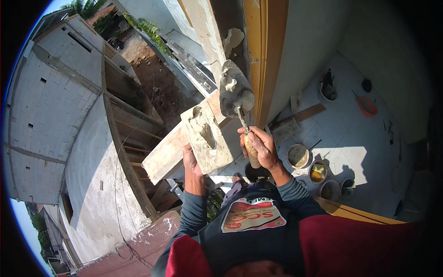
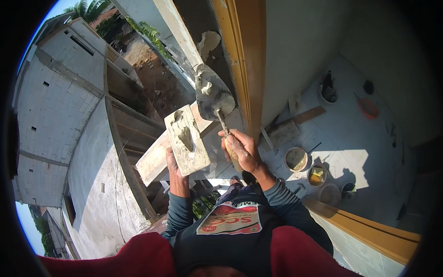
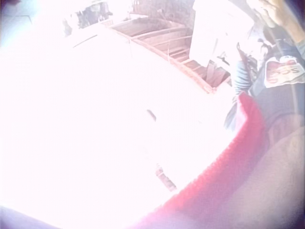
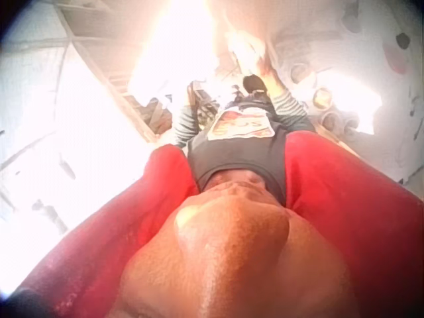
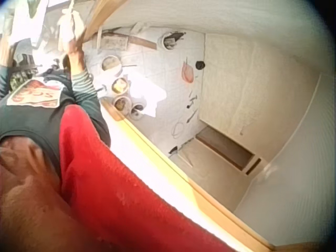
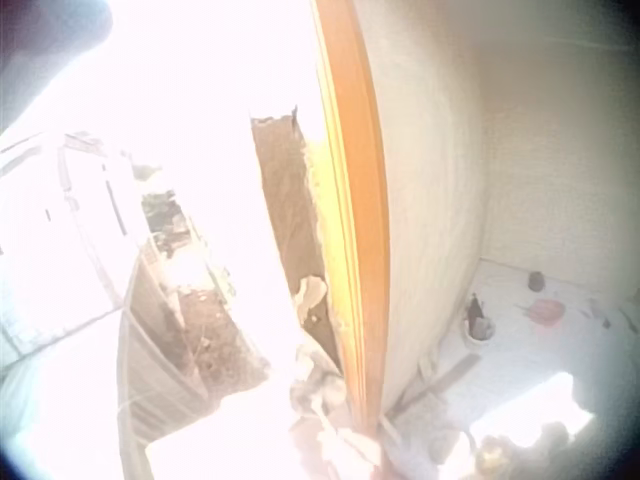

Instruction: The person uses a trowel to scoop plaster from a bucket onto a wooden board, then applies the plaster to the vertical edge of a window frame and smooths the surface.

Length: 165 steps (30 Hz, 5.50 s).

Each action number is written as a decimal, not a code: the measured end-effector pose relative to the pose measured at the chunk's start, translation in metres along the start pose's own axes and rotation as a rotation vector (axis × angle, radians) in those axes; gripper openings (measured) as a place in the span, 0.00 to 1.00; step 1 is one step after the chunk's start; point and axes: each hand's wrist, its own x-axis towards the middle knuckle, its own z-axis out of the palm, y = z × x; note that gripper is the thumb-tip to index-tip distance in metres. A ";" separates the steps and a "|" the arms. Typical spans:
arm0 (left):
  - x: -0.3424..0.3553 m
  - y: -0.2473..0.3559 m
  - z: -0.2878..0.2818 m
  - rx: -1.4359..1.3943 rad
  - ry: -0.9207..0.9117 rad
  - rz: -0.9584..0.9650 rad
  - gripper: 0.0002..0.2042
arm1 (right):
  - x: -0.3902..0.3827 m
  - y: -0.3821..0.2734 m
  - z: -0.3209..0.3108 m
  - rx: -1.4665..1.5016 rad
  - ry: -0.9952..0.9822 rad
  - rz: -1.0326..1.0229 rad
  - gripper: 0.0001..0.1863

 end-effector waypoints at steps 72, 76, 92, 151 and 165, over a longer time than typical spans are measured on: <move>-0.045 0.021 -0.011 0.247 0.247 0.265 0.22 | 0.058 0.005 -0.002 -0.033 0.163 0.032 0.26; -0.048 0.027 -0.016 0.282 0.243 0.277 0.23 | 0.063 0.037 0.011 0.138 0.114 -0.003 0.27; -0.043 0.034 -0.024 0.252 0.161 0.247 0.24 | 0.071 -0.036 0.012 -0.292 0.151 -0.176 0.25; 0.002 0.048 -0.024 -0.040 0.044 -0.087 0.20 | -0.029 -0.108 0.022 -1.641 0.553 -0.002 0.15; 0.005 0.056 -0.032 -0.042 0.005 -0.172 0.20 | -0.022 -0.106 0.048 -1.621 0.686 -0.166 0.10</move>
